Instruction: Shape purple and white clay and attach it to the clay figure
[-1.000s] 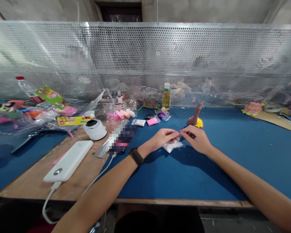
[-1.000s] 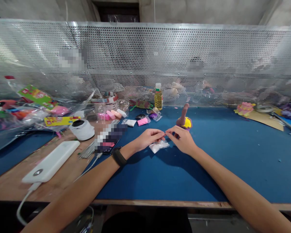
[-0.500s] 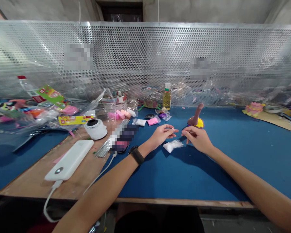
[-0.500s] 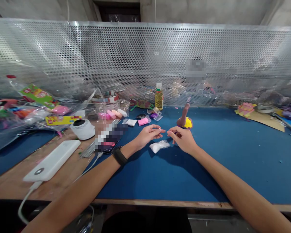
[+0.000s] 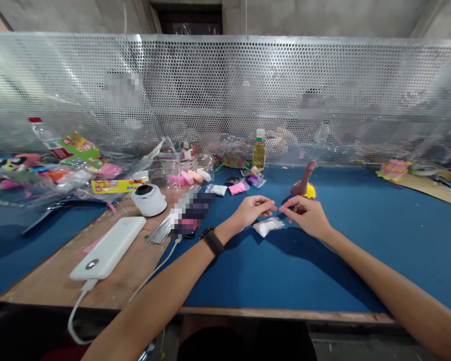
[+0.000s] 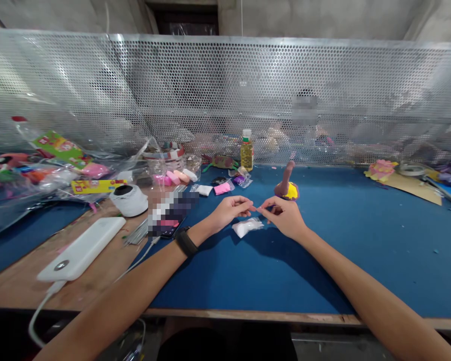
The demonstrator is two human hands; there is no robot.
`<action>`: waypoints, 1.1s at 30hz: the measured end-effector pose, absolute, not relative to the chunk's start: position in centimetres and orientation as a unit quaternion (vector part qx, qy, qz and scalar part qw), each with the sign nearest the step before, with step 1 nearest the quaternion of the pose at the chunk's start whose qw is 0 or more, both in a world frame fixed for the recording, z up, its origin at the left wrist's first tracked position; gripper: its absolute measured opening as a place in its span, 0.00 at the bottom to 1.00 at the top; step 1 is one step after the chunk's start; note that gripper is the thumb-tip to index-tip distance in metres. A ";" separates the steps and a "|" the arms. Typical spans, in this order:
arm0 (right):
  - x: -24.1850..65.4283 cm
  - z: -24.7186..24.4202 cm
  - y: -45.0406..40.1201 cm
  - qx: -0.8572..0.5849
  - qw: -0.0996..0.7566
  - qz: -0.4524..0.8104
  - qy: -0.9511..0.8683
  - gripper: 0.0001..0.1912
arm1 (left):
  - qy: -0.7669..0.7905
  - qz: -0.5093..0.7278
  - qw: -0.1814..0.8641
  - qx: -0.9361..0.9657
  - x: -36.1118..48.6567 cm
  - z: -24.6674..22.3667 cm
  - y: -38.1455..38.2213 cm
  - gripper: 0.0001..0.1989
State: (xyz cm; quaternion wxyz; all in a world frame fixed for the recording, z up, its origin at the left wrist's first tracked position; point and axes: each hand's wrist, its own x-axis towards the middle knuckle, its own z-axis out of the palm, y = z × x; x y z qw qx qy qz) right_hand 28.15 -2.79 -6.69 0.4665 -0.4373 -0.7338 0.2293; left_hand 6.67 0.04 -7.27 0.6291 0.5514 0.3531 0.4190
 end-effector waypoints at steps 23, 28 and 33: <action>28.5 -6.7 -2.8 -0.430 0.418 0.248 -0.761 0.20 | 0.331 0.426 0.622 0.567 6.8 -7.0 -0.2 0.18; 28.5 -6.4 -2.8 -0.438 0.420 0.214 -0.766 0.22 | 0.332 0.426 0.591 0.600 6.7 -7.0 -0.2 0.28; 28.5 -6.4 -2.8 -0.425 0.433 0.175 -0.775 0.18 | 0.349 0.424 0.565 0.616 6.4 -6.8 -0.3 0.27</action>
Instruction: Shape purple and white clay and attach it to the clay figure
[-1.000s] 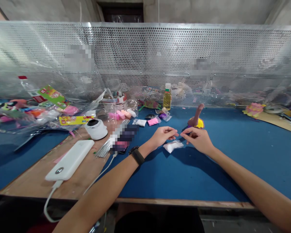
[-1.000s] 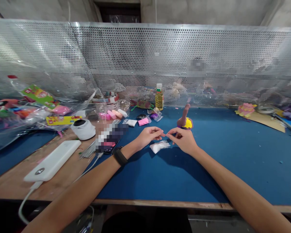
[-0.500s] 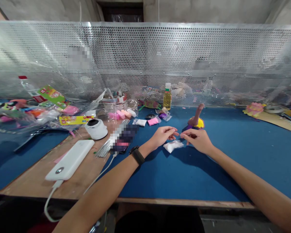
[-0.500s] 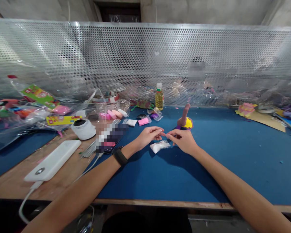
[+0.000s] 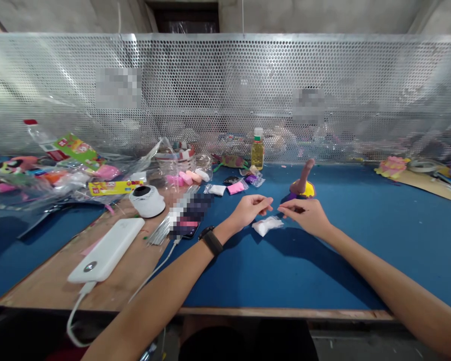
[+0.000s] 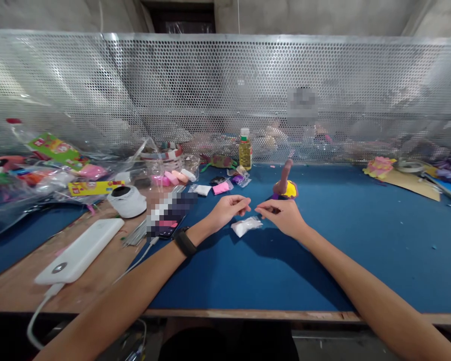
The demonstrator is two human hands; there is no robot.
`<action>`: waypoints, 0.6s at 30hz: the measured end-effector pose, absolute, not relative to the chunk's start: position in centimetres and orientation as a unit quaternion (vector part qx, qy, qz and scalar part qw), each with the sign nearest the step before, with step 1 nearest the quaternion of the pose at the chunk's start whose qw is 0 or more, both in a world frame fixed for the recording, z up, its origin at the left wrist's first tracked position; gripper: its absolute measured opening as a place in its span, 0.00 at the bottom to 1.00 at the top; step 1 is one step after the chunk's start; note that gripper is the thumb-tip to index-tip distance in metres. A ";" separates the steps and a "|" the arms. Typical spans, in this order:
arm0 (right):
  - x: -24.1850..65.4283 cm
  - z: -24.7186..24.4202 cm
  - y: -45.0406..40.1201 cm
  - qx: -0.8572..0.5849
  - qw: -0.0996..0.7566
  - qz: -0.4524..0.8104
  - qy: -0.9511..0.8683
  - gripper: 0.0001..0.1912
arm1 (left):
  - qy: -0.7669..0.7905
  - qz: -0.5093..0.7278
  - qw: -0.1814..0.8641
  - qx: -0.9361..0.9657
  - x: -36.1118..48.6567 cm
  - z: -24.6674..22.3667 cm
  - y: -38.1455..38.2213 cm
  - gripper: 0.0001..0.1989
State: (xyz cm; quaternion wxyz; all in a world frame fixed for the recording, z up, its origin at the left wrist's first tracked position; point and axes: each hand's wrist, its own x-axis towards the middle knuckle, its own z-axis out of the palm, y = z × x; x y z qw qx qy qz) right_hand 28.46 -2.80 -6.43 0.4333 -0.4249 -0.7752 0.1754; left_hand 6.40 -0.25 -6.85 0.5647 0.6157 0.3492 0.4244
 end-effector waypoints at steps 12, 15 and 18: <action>27.8 -3.2 -5.0 -0.306 0.477 -0.017 -0.824 0.12 | 0.356 0.457 0.544 0.607 6.2 -8.1 0.9 0.26; 28.2 -1.8 -5.6 -0.292 0.528 -0.063 -0.795 0.11 | 0.356 0.447 0.531 0.626 6.5 -7.2 1.0 0.23; 29.1 -0.6 -5.8 -0.297 0.584 -0.081 -0.752 0.11 | 0.346 0.423 0.518 0.659 7.3 -5.8 1.1 0.21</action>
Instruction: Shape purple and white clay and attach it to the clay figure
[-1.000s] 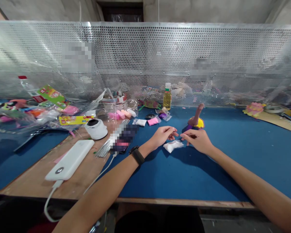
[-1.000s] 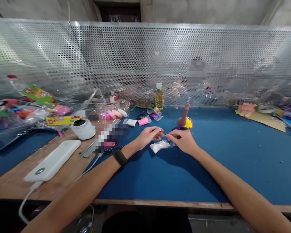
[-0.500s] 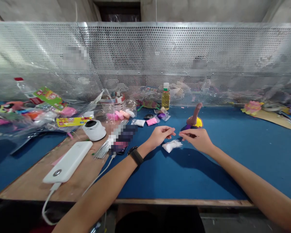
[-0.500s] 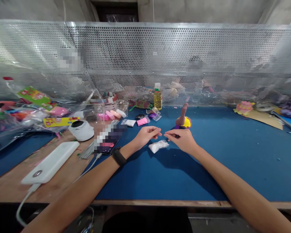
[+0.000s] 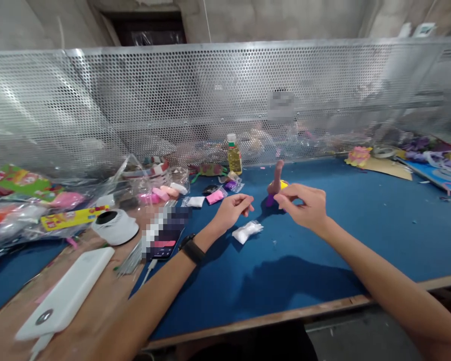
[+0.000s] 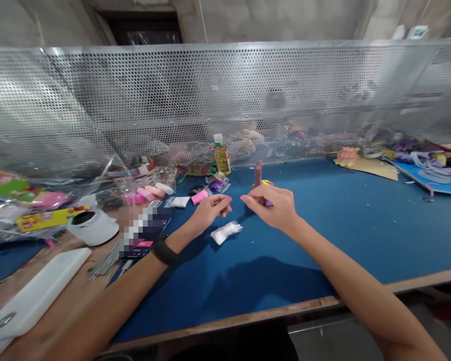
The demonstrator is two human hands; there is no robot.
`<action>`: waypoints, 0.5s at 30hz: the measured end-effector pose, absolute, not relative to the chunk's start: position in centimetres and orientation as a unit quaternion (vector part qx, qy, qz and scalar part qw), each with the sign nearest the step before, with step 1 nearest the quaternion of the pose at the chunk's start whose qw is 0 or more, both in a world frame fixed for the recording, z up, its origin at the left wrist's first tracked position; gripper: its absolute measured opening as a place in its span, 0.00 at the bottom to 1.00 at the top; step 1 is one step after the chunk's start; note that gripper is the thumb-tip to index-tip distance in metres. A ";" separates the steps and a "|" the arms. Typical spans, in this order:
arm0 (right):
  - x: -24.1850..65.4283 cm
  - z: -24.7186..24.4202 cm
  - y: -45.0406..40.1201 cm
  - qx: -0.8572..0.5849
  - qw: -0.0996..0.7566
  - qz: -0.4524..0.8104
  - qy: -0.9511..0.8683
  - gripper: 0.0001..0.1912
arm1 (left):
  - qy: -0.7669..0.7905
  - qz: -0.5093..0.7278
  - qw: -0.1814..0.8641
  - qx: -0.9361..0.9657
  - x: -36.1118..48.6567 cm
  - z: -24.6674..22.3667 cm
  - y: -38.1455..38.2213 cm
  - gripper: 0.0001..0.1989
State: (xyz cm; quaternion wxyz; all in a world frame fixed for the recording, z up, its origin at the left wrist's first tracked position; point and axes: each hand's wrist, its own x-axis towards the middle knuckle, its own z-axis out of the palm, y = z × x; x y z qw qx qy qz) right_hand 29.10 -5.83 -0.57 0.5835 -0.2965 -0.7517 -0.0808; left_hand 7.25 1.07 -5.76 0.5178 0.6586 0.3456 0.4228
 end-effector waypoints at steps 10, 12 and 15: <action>31.9 -0.4 -3.4 -0.276 0.671 0.119 -0.678 0.14 | 0.254 0.455 0.540 0.661 11.4 0.3 5.1 0.12; 32.1 -0.5 -3.1 -0.287 0.663 0.140 -0.677 0.13 | 0.247 0.457 0.466 0.717 11.7 1.1 5.2 0.18; 32.2 -0.4 -2.9 -0.319 0.655 0.142 -0.670 0.12 | 0.240 0.444 0.355 0.787 12.0 1.6 4.3 0.23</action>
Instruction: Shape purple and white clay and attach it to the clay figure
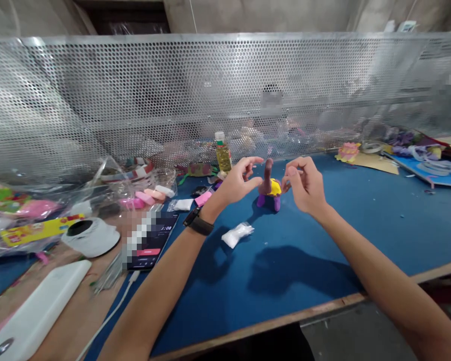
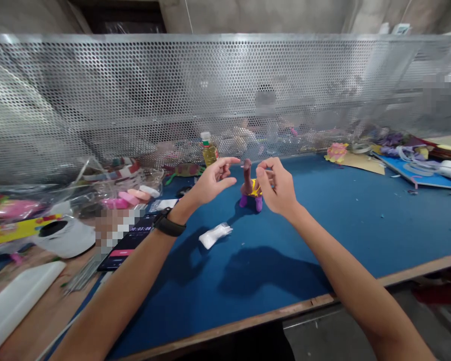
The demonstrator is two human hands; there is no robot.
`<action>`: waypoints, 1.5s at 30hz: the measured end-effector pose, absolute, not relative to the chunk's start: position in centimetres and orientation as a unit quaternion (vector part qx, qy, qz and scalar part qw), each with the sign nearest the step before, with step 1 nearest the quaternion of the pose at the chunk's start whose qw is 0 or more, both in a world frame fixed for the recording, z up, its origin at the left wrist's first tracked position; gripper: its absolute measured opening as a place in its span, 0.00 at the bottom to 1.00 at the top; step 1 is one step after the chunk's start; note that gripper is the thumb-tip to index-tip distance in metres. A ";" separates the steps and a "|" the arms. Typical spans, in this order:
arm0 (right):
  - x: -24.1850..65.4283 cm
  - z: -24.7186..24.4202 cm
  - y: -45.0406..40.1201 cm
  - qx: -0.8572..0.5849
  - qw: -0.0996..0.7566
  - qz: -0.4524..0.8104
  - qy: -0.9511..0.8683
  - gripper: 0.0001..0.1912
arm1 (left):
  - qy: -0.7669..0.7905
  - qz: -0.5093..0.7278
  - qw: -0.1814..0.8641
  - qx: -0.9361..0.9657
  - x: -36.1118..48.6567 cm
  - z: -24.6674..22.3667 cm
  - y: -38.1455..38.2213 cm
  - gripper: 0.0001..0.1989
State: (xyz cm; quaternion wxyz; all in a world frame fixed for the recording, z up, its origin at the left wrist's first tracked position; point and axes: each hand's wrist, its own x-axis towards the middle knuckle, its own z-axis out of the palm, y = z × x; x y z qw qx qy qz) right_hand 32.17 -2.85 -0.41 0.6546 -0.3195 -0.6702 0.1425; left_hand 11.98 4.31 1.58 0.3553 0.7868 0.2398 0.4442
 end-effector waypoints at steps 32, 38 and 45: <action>32.3 -0.5 -1.6 -0.395 0.656 0.065 -0.639 0.08 | 0.313 0.445 0.274 0.793 15.7 -1.1 6.2 0.13; 32.4 -0.6 -1.7 -0.397 0.653 0.066 -0.641 0.08 | 0.312 0.439 0.257 0.803 15.3 -0.1 5.3 0.14; 32.3 -0.6 -1.9 -0.385 0.657 0.073 -0.644 0.07 | 0.282 0.427 0.280 0.812 14.5 0.6 4.8 0.12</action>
